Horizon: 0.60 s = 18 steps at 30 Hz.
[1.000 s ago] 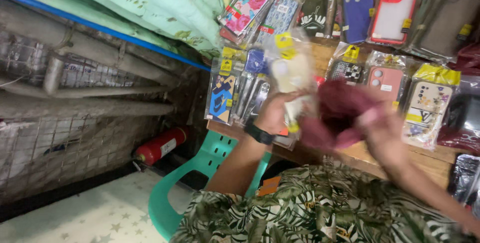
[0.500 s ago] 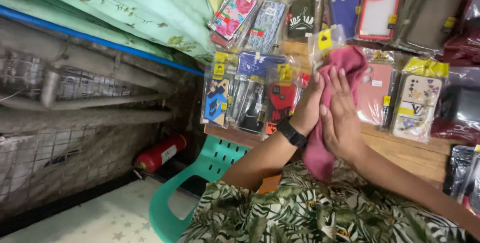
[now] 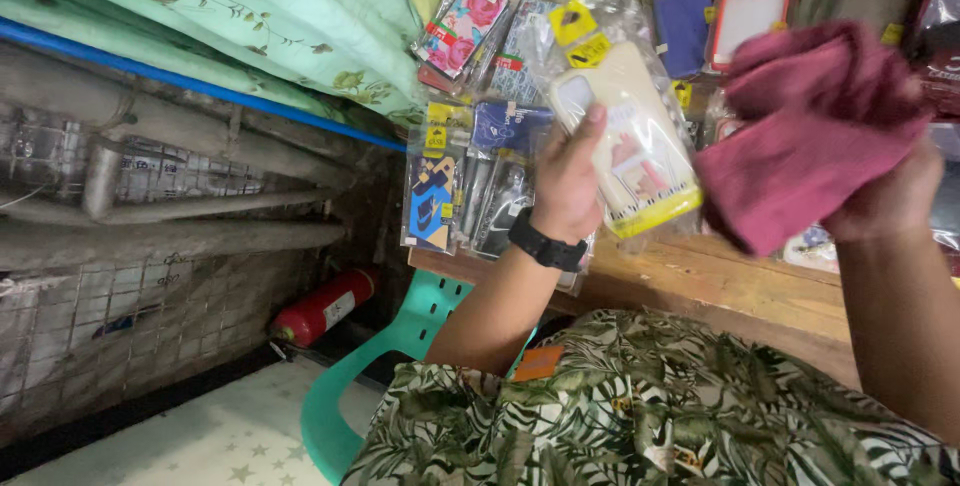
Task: The person wipes the plastic packaging of various phone cases displayed on a wooden board using a pink cloth. They handle the items one by one, wiping the front and back of the packaging before placing them back on the display.
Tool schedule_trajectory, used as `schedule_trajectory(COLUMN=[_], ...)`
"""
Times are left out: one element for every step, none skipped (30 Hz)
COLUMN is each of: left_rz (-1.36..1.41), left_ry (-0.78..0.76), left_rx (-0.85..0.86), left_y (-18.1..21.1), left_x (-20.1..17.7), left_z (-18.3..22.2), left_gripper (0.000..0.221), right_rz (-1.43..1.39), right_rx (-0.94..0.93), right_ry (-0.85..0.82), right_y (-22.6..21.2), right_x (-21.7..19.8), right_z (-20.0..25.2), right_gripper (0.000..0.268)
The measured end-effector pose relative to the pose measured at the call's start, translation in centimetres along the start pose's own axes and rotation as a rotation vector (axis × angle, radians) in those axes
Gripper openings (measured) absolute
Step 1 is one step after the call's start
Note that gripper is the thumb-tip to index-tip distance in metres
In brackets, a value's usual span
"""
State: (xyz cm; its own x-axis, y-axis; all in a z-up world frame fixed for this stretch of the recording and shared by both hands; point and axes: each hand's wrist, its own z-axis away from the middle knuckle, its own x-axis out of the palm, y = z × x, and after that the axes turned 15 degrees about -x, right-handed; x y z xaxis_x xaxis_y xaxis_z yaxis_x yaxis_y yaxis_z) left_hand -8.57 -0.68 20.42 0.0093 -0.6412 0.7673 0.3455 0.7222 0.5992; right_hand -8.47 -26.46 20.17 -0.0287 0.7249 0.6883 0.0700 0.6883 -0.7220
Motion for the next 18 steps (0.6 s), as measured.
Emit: schedule_trajectory(left_rz=[0.009,0.016,0.023,0.028,0.059,0.091,0.122,0.145,0.168,0.189,0.172,0.156,0.139,0.085,0.031,-0.026,-0.110,-0.192], left_ry=[0.028,0.042,0.055,0.070,0.058,0.048,0.037,0.025,0.014,0.000,0.021,0.047,0.073,0.144,0.214,0.280,0.267,0.256], left_rx=[0.002,0.027,0.053,0.078,0.078,0.077,0.076,0.089,0.102,0.119,0.134,0.142,0.150,0.119,0.088,0.062,0.086,0.108], left_y=[0.2,0.2,0.2,0.2,0.4,0.6,0.8,1.0,1.1,1.1,0.8,0.2,-0.5,-1.6,-2.8,-3.6,-4.3,-5.0], left_x=[0.0,0.0,0.0,0.0,-0.1,-0.4,-0.6,-0.9,-1.2,-1.5,-1.7,-2.0,-2.2,-2.3,-2.3,-2.2,-2.2,-2.2], left_z=[-0.3,-0.5,-0.7,-0.9,-1.0,-1.0,-1.0,-1.1,-1.1,-1.2,-1.4,-1.3,-1.2,-1.1,-0.8,-0.8,-0.8,-0.6], left_gripper=[0.046,0.046,0.046,0.046,0.045,0.045,0.045,0.045,0.045,0.044,0.044,0.045,0.045,0.047,0.049,0.052,0.054,0.056], right_rz=[-0.008,-0.015,0.017,0.047,0.077,0.227,0.379,0.476,0.570,0.602,0.631,0.731,0.825,0.916,0.760,0.598,0.432,0.537], right_rx=[0.013,0.025,0.031,0.038,0.044,0.023,0.005,0.060,0.117,0.243,0.367,0.216,0.063,-0.095,0.026,0.137,0.244,0.193], right_ry=[0.018,0.037,-0.015,-0.067,-0.119,-0.053,0.012,0.007,-0.002,-0.086,-0.172,-0.290,-0.410,-0.525,-0.357,-0.194,-0.033,-0.036], right_y=[0.0,-0.2,0.1,0.8,1.1,1.1,1.0,0.9,0.8,0.8,1.1,1.8,2.7,3.4,4.4,5.5,6.1,6.3], right_x=[0.3,0.3,0.4,0.5,0.4,0.1,-0.3,-0.6,-0.8,-0.9,-1.0,-0.8,-0.4,-0.1,0.4,1.0,1.5,1.8], right_z=[0.7,1.3,1.7,2.2,2.6,3.1,3.5,3.9,4.2,4.3,4.3,4.7,5.1,5.5,6.0,6.2,6.2,6.3], right_gripper=[0.043,0.043,0.044,0.045,0.047,0.038,0.038,0.040,0.042,0.040,0.041,0.045,0.052,0.060,0.049,0.038,0.029,0.026])
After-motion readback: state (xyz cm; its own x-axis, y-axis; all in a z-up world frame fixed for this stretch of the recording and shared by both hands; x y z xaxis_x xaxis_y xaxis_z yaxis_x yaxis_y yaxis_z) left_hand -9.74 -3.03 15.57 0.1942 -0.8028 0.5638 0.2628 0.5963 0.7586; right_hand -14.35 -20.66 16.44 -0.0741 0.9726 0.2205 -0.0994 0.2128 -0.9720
